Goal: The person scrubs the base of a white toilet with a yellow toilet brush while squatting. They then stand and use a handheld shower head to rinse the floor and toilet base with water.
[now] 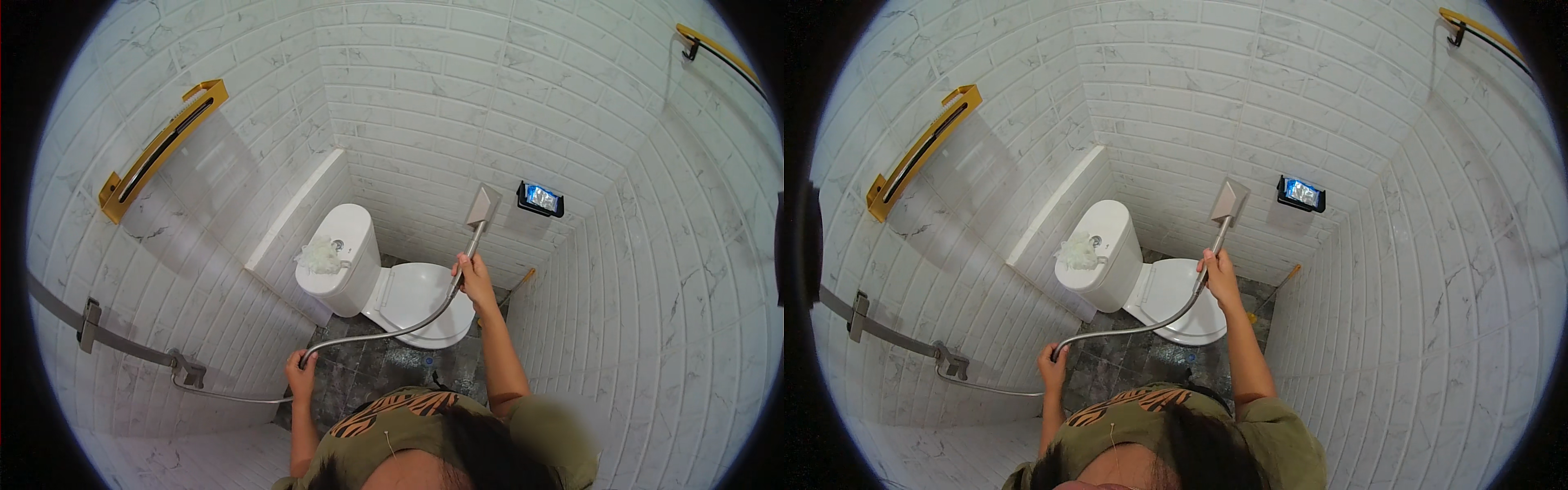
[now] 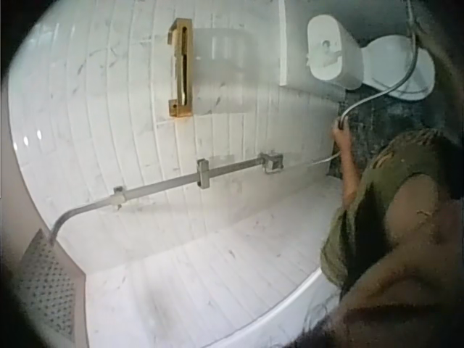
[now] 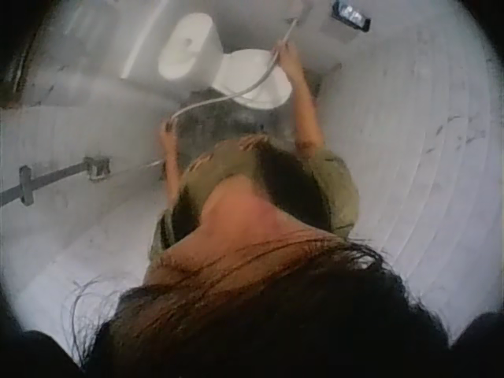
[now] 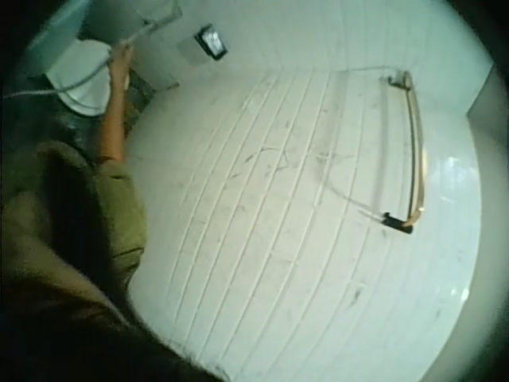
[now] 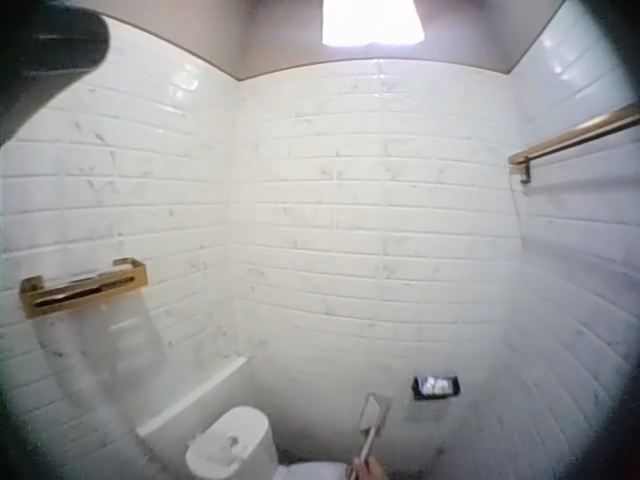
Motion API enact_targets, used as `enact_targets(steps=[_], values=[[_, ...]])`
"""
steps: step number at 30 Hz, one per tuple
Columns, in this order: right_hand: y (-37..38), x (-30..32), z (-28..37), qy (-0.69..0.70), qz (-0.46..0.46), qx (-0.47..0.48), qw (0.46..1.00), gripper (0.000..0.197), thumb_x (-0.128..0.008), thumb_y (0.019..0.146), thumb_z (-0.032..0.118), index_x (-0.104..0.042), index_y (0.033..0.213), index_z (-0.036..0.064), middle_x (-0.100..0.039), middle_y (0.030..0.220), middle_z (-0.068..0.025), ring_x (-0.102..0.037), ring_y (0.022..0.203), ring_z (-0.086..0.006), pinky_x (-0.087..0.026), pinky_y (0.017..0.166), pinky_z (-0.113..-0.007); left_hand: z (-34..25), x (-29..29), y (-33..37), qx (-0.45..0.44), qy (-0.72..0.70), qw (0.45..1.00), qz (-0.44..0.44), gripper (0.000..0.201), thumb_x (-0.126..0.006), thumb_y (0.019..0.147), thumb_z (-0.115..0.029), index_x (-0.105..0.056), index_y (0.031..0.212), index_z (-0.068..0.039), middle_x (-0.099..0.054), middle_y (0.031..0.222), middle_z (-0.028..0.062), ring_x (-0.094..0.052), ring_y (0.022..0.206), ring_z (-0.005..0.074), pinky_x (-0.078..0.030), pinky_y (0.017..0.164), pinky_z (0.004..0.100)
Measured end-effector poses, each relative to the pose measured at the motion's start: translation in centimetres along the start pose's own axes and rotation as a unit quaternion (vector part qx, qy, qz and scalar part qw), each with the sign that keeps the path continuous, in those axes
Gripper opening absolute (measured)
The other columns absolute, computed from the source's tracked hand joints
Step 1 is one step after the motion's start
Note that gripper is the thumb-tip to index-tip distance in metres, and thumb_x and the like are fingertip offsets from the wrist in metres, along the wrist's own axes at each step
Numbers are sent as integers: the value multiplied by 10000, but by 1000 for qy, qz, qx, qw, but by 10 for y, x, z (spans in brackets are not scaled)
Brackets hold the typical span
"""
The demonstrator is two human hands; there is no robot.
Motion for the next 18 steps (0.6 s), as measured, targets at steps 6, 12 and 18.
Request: enact_targets(steps=[6, 12, 18], values=[[5, -21, -16, -15, 50, 10, 999, 268, -470, 997, 369, -515, 1026, 106, -564, 732, 22, -423, 532, -38, -328, 442, -204, 8, 8, -15, 1, 14, 1000, -25, 220, -735, 827, -165, -615, 820, 19, -518, 664, 23, -449, 614, 102, -358, 536, 263], [7, -31, -21, -23, 69, 30, 997, 273, -488, 991, 375, -521, 1018, 105, -565, 733, 25, -419, 531, -35, -329, 454, -202, 5, 12, -25, -9, 22, 998, -50, 222, -738, 824, -163, -613, 817, 20, -502, 651, 17, -442, 607, 105, -362, 542, 262], [10, -25, -23, -23, 56, 40, 997, 268, -491, 991, 362, -518, 1047, 101, -572, 758, 19, -419, 537, -35, -321, 448, -202, 5, 8, -29, 10, 2, 999, -38, 218, -737, 823, -155, -614, 827, 26, -495, 678, 22, -432, 606, 112, -363, 552, 259]])
Point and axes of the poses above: each hand's wrist, its own y-axis towards the middle knuckle, its own x-axis out of the back of the hand, z = x × y, the point moved 4 cm from there along y, towards the middle knuckle
